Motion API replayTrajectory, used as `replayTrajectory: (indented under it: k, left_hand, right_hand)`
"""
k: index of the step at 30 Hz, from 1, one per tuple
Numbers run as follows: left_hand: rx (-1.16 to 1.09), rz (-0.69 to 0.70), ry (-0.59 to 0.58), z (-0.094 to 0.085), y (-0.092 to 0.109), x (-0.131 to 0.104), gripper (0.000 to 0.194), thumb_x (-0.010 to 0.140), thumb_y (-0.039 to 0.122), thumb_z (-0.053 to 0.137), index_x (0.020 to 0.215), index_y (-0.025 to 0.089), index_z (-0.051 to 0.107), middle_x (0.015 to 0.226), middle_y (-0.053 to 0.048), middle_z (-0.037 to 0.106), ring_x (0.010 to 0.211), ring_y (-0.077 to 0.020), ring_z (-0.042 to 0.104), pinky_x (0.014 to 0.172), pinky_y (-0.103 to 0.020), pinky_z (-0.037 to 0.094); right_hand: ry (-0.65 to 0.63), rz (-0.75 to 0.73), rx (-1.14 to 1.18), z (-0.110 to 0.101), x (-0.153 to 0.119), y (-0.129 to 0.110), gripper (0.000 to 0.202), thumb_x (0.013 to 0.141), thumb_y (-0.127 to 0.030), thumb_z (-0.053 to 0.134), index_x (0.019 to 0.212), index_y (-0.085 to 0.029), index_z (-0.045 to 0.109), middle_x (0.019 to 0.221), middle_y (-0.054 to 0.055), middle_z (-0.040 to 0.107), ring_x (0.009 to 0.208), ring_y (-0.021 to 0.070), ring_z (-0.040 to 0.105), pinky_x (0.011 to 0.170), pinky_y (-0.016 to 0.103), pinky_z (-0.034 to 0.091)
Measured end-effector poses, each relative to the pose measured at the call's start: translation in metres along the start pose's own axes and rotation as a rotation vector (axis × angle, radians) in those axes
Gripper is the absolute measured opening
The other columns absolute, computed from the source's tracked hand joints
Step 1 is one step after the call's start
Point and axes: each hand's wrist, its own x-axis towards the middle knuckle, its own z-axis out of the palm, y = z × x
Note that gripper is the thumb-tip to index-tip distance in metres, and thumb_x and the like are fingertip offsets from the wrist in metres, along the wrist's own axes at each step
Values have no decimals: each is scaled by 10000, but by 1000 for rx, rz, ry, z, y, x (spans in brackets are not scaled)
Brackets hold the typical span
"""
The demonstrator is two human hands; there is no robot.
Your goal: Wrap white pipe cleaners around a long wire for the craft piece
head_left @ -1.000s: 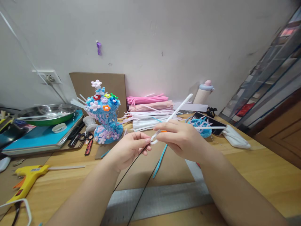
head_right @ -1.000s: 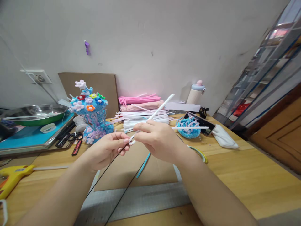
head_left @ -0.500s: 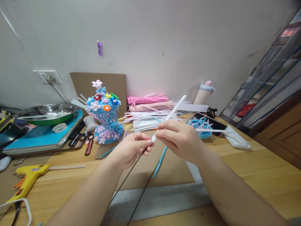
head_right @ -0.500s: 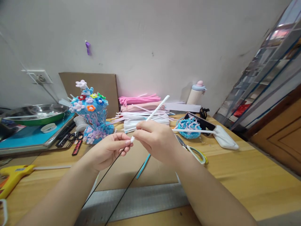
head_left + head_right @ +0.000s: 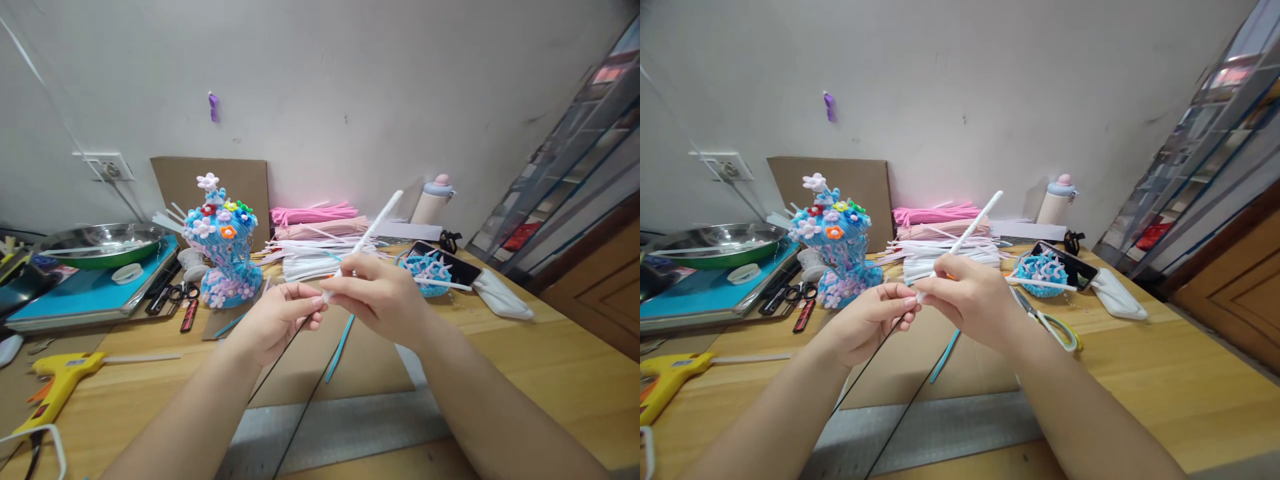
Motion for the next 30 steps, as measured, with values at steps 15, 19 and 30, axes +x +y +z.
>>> replayTrajectory:
  k: [15,19,30]
  left_hand:
    - [76,170,71,3,-3,0,228,624,230,805,696,131,613,628,11,643,523,-68,561,496,-178,444]
    - [44,102,23,4,-1,-1,215,655,216,786,714,125,601,648,4,642,531,-57,557,497,-157,442]
    - [79,25,-38,1,-2,1,134,738,211,718,754,122,620,696,-15,634,463,-7,438,379,-93,251]
  right_hand:
    - [36,31,68,-2,3,-5,156,913,-237,513,846,-213,652,803,32,637,749,166,576,677,282,408]
    - [38,38,30,0,1,-5,159,914,-250,515,999,-206,641,856,46,663,787,179,595,693,284,417]
    - [-59,81,-6,-2,-1,-2,183,916,-238,517,1023,-233,665,870,19,711,799,166,628,686,269,392]
